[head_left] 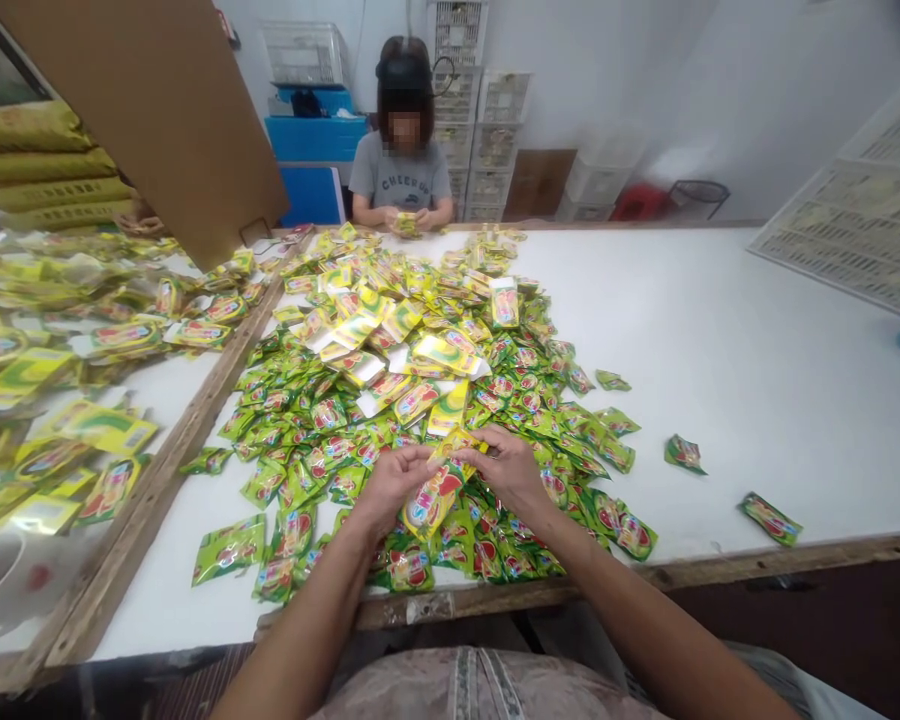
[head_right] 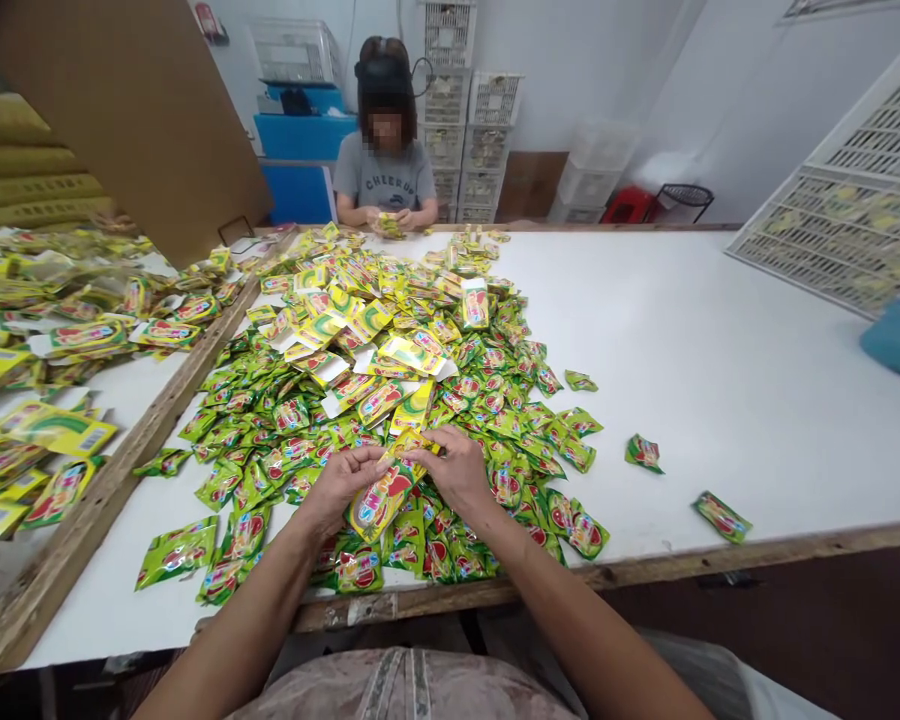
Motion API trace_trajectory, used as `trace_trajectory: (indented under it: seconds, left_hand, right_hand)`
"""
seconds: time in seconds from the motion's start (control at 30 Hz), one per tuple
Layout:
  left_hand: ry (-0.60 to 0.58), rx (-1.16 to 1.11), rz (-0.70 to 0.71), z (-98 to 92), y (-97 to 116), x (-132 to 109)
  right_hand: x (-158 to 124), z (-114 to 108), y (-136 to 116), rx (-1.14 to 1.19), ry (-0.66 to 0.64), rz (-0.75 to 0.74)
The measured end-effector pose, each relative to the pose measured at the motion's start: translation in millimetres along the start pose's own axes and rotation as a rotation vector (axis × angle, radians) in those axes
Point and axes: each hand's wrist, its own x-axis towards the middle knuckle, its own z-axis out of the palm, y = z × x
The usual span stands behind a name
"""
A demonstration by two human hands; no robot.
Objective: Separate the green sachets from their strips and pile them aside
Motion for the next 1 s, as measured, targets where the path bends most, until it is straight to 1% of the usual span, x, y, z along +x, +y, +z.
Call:
trace_trajectory:
  seconds: [0.07,0.17,0.23,0.3,0.43,0.57,0.7,0.77,0.87,1.0]
  left_hand:
    - [0.016,-0.012,-0.01,-0.1,0,0]
    - [0.033,-0.01,0.015,1.7,0,1]
    - [0.03,0.007,0.038,3.6,0,1]
    - [0.037,0.035,0.066,5.2,0,1]
    - [0.083,0.074,0.082,4.9,-1,1]
    - [0.071,0.109,0.079,0.5,-3,2]
    - [0.082,0.122,0.06,-1.9,-3,2]
    - [0.064,0.135,0.054,-2.2,-2,2]
    - [0.036,0.164,0.058,-2.7,0,1]
    - [0.026,0.147,0.066,-2.5,-1,1]
  right_hand:
    - [-3,-2,-4,-0.042,0.014,-0.028]
    - [-6,-5,-7,-0.072,-0.045,-0.066]
    - [-6,-7,-5,-0.091,-0.064,-0.089]
    - [-4,-8,-2,-0.105,-0.053,-0.093]
    - [-3,-8,1,-0.072,-0.085,-0.034]
    - [-4,-7,1,-0.013,-0.042,0.048]
    - [-4,-9,3,0.014,-0.153,0.038]
    - [-4,-11,4,-0.012,-0.167,0.081]
    - [-5,-12,2,-0.01,-0.149,0.147]
    - [-8,-11,-3,0.068,-0.235,0.128]
